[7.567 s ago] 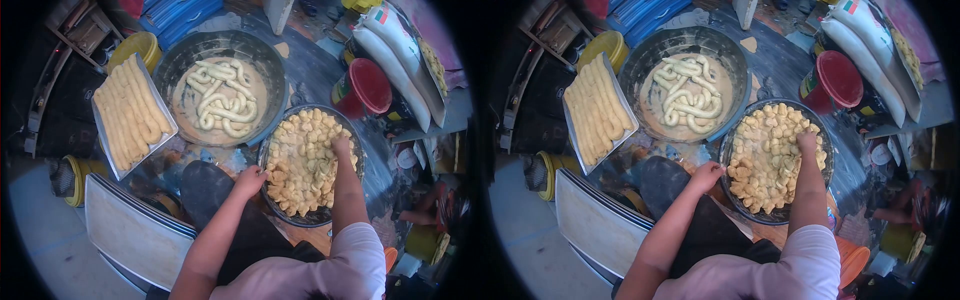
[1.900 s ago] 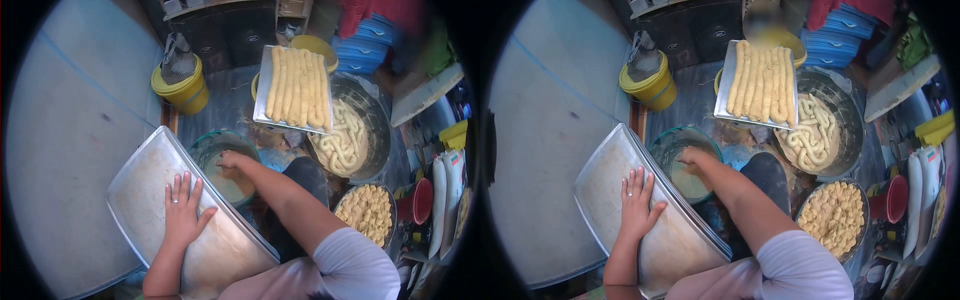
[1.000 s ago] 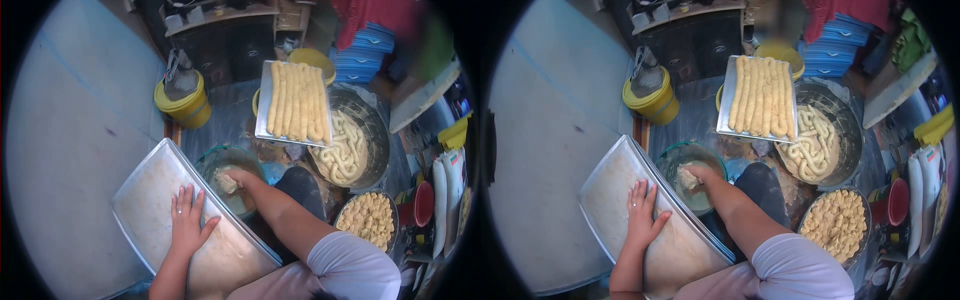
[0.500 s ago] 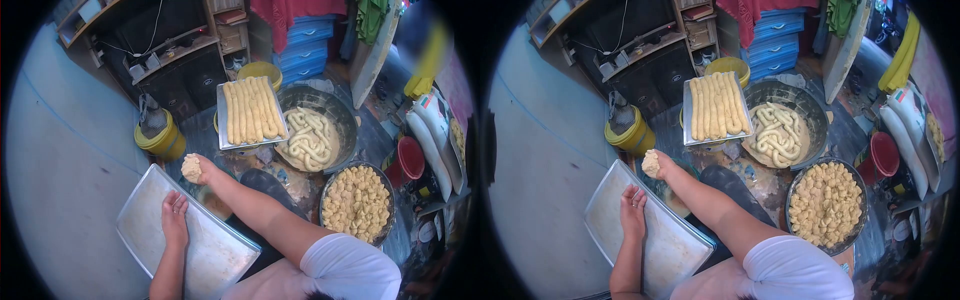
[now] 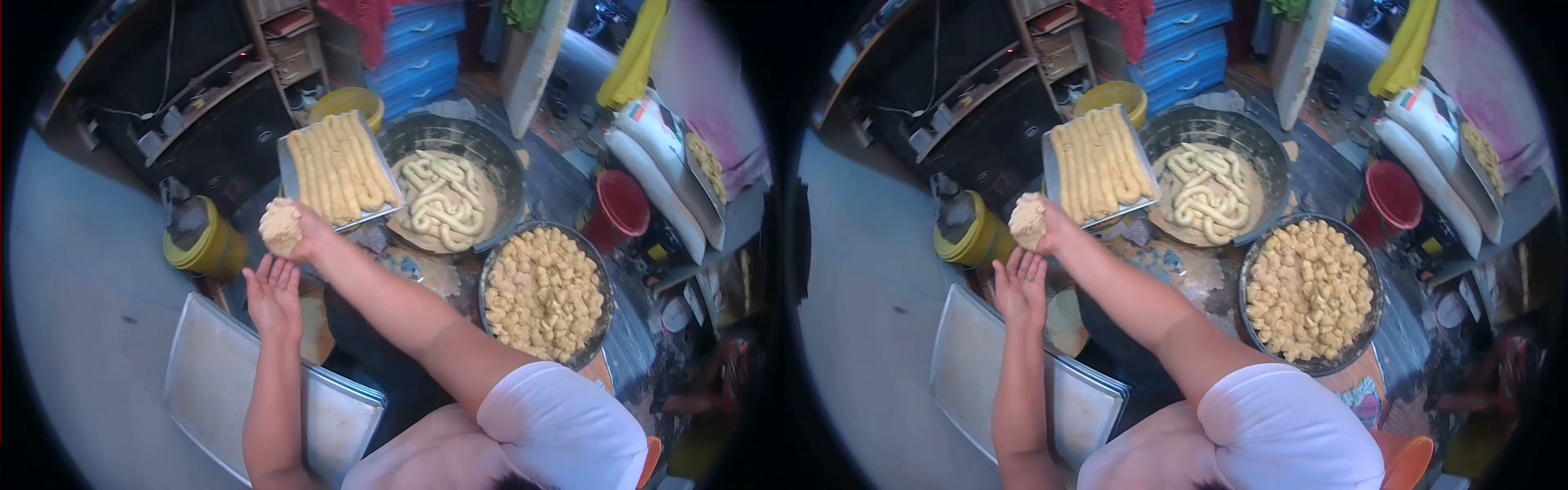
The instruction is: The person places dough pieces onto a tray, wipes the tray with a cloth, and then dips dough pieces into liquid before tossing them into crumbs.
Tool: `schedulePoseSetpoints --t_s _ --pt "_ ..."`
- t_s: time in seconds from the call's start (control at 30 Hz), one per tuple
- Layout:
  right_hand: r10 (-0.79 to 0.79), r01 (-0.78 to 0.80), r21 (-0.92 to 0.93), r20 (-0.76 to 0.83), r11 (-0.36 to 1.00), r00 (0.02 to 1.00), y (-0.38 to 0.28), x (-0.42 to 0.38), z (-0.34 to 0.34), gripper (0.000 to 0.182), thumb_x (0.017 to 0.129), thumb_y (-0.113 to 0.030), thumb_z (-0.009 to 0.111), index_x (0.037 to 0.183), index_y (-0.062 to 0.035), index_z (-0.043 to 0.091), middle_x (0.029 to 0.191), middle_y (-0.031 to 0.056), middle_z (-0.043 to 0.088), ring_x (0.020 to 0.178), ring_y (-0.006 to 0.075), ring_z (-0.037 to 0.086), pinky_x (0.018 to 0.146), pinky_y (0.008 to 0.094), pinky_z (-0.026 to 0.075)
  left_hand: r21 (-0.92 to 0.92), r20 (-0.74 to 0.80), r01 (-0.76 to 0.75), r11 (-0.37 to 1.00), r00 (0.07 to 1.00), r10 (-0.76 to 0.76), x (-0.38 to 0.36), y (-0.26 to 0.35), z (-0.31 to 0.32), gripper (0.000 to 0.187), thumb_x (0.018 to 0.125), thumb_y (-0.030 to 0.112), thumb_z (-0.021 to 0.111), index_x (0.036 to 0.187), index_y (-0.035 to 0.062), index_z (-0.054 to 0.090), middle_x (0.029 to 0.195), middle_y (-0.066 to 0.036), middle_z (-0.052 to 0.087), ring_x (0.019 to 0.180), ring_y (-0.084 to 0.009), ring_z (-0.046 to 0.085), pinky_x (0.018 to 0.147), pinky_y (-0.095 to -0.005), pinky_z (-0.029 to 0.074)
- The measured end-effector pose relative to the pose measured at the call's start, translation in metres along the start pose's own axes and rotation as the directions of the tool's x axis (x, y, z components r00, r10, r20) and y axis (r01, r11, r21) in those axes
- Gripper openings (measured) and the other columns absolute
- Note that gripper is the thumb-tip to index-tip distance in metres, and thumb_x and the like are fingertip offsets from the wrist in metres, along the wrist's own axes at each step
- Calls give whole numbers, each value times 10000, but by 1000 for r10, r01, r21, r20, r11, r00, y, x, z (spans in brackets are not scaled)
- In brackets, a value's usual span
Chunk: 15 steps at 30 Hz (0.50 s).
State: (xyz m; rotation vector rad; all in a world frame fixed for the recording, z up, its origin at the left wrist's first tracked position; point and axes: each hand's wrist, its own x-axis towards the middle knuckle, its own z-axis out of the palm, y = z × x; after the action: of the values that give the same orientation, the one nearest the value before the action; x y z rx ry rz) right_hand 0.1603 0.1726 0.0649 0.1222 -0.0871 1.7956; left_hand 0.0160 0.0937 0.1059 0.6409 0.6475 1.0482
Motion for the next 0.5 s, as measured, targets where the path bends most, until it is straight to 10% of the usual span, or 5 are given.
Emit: schedulePoseSetpoints --t_s 0.2,0.33,0.37,0.43,0.5 --pt "-233 195 -318 -85 928 969 -138 -195 26 242 905 -278 577 993 -59 629 888 94 689 794 240 674 716 386 554 133 251 266 955 923 -292 -16 -65 77 633 980 497 417 1284 -57 436 1167 -185 504 1102 -287 507 1020 -414 395" --pt "-610 361 -556 -366 749 702 -204 -357 22 230 931 -272 567 972 -48 605 846 103 645 772 251 654 683 384 556 261 346 428 865 796 -498 -36 -105 117 571 977 451 460 1272 -38 474 1151 -145 534 1084 -253 523 959 -382 434" --pt "-724 422 -598 -466 681 508 -194 -382 28 176 931 -219 554 942 -49 595 794 95 623 744 252 645 661 392 562 261 346 439 860 789 -508 -42 -116 126 571 977 451 460 1272 -38 474 1151 -145 534 1084 -253 523 959 -382 434" --pt "-653 256 -629 -550 734 522 -233 -479 -56 215 920 -231 565 1001 -39 618 912 141 675 771 269 673 674 403 571 493 411 477 727 609 -679 -54 -138 141 510 973 397 501 1271 -18 498 1170 -113 538 1064 -225 531 925 -358 446" --pt "-679 136 -665 -712 734 180 -201 -515 -64 187 923 -190 546 999 -36 619 908 131 674 758 255 670 682 403 577 623 447 428 655 493 -747 -64 -152 147 480 971 373 513 1273 0 509 1168 -101 546 1055 -212 535 917 -349 446"
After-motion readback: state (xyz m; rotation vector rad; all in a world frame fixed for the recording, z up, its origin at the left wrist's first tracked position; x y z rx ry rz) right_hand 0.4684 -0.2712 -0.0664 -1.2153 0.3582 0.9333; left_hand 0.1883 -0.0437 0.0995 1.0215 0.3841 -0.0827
